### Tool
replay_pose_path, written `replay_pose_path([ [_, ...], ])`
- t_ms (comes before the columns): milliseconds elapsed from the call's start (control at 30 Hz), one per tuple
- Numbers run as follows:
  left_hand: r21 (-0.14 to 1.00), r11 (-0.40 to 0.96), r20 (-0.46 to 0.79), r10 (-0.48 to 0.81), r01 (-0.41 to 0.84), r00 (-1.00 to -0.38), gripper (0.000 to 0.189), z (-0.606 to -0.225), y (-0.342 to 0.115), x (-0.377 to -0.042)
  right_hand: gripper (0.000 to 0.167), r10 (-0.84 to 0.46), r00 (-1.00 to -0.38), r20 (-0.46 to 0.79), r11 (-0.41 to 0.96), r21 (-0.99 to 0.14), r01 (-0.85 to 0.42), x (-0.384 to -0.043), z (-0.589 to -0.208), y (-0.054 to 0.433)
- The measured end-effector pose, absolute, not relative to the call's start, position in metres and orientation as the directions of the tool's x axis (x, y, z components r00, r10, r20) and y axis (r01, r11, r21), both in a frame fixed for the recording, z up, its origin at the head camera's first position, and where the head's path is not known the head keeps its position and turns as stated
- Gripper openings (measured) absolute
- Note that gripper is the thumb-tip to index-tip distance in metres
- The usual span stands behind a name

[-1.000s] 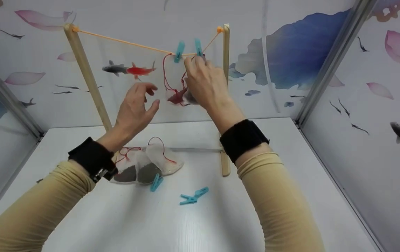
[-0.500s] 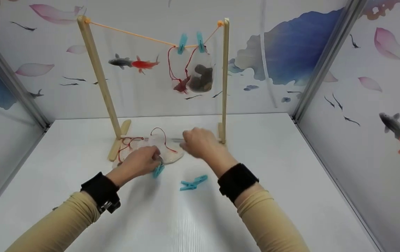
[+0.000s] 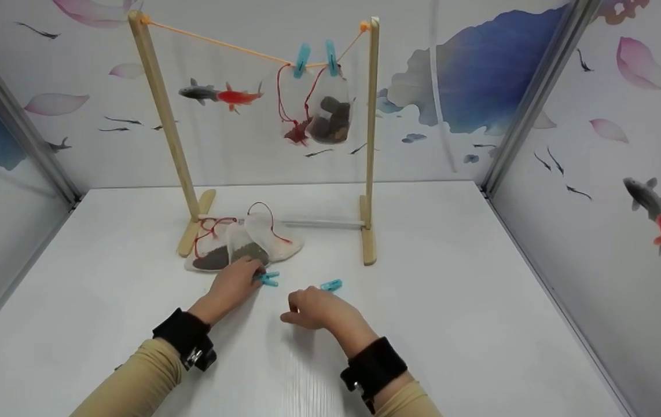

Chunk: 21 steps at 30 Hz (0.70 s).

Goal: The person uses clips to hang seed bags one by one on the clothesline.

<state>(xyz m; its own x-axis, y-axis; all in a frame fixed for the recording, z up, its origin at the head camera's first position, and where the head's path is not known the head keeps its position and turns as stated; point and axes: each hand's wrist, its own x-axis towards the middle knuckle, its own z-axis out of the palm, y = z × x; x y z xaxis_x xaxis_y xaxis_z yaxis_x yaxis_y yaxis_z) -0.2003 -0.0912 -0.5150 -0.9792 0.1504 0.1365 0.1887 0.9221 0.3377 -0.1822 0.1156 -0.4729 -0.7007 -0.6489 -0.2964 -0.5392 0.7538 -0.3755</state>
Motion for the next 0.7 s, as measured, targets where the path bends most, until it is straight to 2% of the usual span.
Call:
replay_pose_path([
  [100, 0.394, 0.901, 0.116, 0.145, 0.179, -0.983, 0.01, -0.516, -0.09, -0.202, 0.023, -0.634, -0.719, -0.283, 0.754, -0.433, -0.494, -0.185, -0.481, 0.118],
  [233, 0.525, 0.832, 0.081, 0.158, 0.177, -0.984, 0.01, -0.514, -0.09, -0.201, 0.021, -0.611, -0.751, -0.251, 0.748, -0.494, -0.443, -0.191, -0.49, 0.119],
  [400, 0.663, 0.724, 0.073, 0.187, 0.188, -0.98, 0.011, -0.511, -0.088, -0.2, 0.024, -0.619, -0.77, -0.153, 0.714, -0.519, -0.47, -0.2, -0.5, 0.117],
  [700, 0.788, 0.552, 0.15, 0.256, 0.272, -0.955, 0.016, -0.501, -0.087, -0.199, 0.045, -0.514, -0.854, -0.076, 0.688, -0.632, -0.357, -0.207, -0.497, 0.115],
])
